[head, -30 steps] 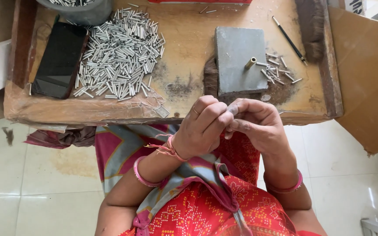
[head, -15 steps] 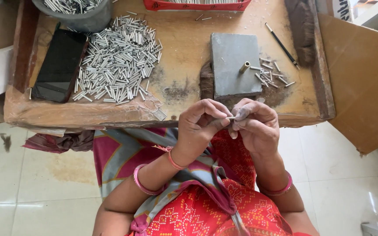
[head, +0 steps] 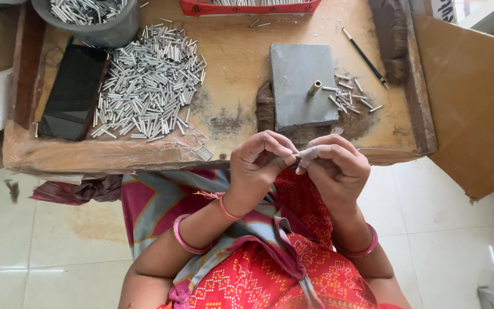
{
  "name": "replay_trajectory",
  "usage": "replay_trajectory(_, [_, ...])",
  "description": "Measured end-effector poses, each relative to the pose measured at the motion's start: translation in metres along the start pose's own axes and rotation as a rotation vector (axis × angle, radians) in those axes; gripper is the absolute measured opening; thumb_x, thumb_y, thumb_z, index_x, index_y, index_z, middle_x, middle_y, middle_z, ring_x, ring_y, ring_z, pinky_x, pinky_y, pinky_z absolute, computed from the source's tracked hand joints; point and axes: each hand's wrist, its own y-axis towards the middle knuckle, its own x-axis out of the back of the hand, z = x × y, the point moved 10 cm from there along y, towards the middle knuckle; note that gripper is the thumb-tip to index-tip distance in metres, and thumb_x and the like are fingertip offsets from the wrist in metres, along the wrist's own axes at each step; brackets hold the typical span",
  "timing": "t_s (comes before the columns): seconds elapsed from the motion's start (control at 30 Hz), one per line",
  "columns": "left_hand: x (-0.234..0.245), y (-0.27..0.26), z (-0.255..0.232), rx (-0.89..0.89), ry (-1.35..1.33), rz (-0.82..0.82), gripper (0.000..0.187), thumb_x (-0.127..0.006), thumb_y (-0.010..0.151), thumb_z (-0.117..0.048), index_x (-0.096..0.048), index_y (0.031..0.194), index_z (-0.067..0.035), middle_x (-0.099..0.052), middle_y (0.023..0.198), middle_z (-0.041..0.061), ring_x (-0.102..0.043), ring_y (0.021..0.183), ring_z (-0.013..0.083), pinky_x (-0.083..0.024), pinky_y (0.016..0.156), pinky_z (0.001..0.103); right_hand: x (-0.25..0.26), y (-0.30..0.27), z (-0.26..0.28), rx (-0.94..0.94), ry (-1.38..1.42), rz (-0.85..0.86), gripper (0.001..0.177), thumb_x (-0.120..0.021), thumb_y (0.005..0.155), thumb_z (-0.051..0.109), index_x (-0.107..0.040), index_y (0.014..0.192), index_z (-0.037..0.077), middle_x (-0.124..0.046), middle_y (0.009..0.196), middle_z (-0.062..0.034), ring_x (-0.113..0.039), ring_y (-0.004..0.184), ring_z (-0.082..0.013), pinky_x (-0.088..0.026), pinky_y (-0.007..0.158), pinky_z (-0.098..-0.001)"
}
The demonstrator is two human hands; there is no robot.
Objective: Assembling small metal pin components into plastic housings using a workbench jig.
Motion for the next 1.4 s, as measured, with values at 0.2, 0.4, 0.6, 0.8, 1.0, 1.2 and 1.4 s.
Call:
replay_trajectory(0.2, [-0.001,0.002,-0.005,-0.026,0.158,0.028,0.020,-0.070,0.091,0.018,-0.064,0.096,-0.001,-0.067,0.107,0.007,-0.065,0.097,0.0107,-0.055,0.088,0.026,0.001,-0.002,0.003,0.020,-0.108,0.070,0.012,-0.070,0.091,-0.018,-0.070,0.100,-0.010,-0.068,0.104,-0.0141,-0.071,0.083,-0.0127,-0.061,0.073,-0.0234])
replay_trajectory(0.4, [0.006,0.002,0.006,0.020,0.096,0.018,0.019,-0.071,0.091,0.016,-0.064,0.097,0.000,-0.065,0.105,0.006,-0.062,0.097,0.0098,-0.052,0.089,0.025,-0.005,0.002,0.010,0.018,-0.168,0.088,0.025,-0.072,0.089,-0.013,-0.066,0.114,-0.010,-0.065,0.109,-0.0137,-0.070,0.089,-0.0132,-0.060,0.077,-0.0238])
replay_trajectory(0.6, [0.003,0.000,0.006,0.049,0.047,0.020,0.017,-0.071,0.093,0.014,-0.064,0.098,-0.001,-0.065,0.105,0.005,-0.063,0.096,0.0094,-0.053,0.088,0.025,-0.001,-0.002,0.021,0.172,-0.328,0.099,0.015,-0.071,0.095,-0.012,-0.071,0.108,-0.004,-0.067,0.108,-0.0111,-0.073,0.085,-0.0120,-0.061,0.074,-0.0232])
replay_trajectory(0.8, [0.002,0.000,-0.015,-0.036,0.230,0.004,0.017,-0.072,0.089,0.014,-0.065,0.094,-0.001,-0.067,0.102,0.006,-0.063,0.091,0.0091,-0.052,0.080,0.024,-0.007,0.009,0.028,0.154,-0.376,0.137,0.020,-0.073,0.090,-0.009,-0.071,0.109,-0.005,-0.067,0.107,-0.0117,-0.070,0.086,-0.0118,-0.060,0.074,-0.0231])
replay_trajectory(1.0, [-0.016,0.000,-0.058,-0.337,0.586,0.094,0.021,-0.071,0.085,0.015,-0.065,0.093,-0.004,-0.068,0.099,0.007,-0.068,0.090,0.0171,-0.056,0.079,0.028,0.000,0.001,0.006,0.118,-0.322,0.154,0.016,-0.071,0.094,-0.011,-0.073,0.108,-0.003,-0.068,0.106,-0.0101,-0.072,0.086,-0.0105,-0.061,0.074,-0.0230])
replay_trajectory(1.2, [-0.038,-0.014,-0.086,-0.624,0.905,0.251,0.023,-0.068,0.079,0.009,-0.066,0.100,0.000,-0.066,0.103,0.013,-0.067,0.099,0.0328,-0.057,0.089,0.041,-0.013,0.003,-0.025,-0.243,0.262,0.243,0.030,-0.065,0.094,-0.010,-0.058,0.123,-0.004,-0.061,0.113,-0.0073,-0.064,0.106,-0.0102,-0.056,0.092,-0.0250])
replay_trajectory(1.4, [-0.044,-0.022,-0.087,-0.724,1.024,0.327,0.025,-0.068,0.079,0.005,-0.066,0.104,0.002,-0.066,0.106,0.016,-0.066,0.101,0.0351,-0.056,0.091,0.044,-0.017,0.002,-0.030,-0.255,0.427,0.255,0.010,-0.063,0.100,-0.008,-0.060,0.108,-0.003,-0.059,0.113,-0.0096,-0.058,0.107,-0.0128,-0.048,0.096,-0.0265])
